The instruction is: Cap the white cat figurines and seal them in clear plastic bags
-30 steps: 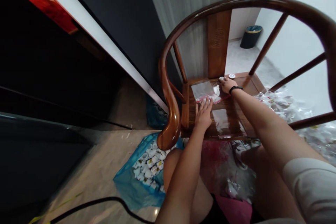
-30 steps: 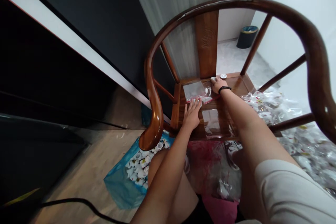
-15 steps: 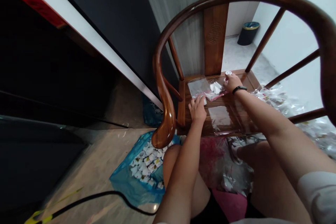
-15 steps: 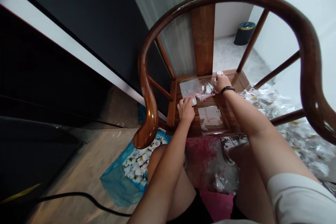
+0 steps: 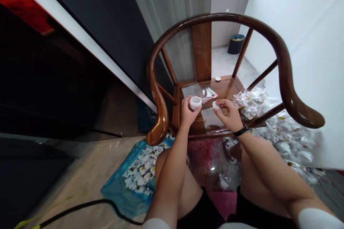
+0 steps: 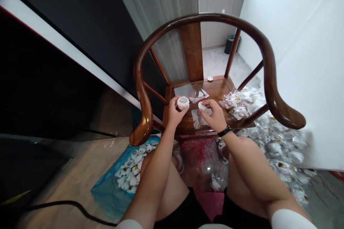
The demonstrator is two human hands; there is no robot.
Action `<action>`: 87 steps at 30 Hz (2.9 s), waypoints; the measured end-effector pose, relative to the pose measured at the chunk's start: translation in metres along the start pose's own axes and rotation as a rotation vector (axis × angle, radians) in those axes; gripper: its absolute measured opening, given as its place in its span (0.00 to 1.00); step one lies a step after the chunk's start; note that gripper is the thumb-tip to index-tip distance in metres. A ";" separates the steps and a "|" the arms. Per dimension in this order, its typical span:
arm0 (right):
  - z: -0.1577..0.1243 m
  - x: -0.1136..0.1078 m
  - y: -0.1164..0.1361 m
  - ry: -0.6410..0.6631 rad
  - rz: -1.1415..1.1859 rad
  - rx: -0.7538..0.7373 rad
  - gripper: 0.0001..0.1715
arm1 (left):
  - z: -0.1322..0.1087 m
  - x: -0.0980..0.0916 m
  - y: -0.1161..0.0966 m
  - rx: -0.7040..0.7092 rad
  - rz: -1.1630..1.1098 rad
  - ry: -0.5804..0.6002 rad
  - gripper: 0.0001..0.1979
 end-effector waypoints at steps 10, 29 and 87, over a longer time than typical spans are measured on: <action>-0.007 0.013 0.018 0.085 0.094 -0.094 0.12 | -0.027 -0.006 -0.012 -0.185 -0.467 0.141 0.36; -0.014 0.008 0.044 0.315 0.182 -0.397 0.14 | -0.035 -0.001 -0.051 0.057 -0.088 0.487 0.30; -0.037 0.032 0.056 0.692 -0.140 -0.602 0.12 | -0.047 -0.008 -0.036 -0.127 -0.091 1.200 0.34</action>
Point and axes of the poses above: each hand's wrist, its own z-axis towards the middle knuckle, its own x-axis out of the palm, y = z × x, the point moved 4 cm from there along z, towards the middle knuckle, and after that the axes turned 5 degrees about -y, right-handed, at the moved point
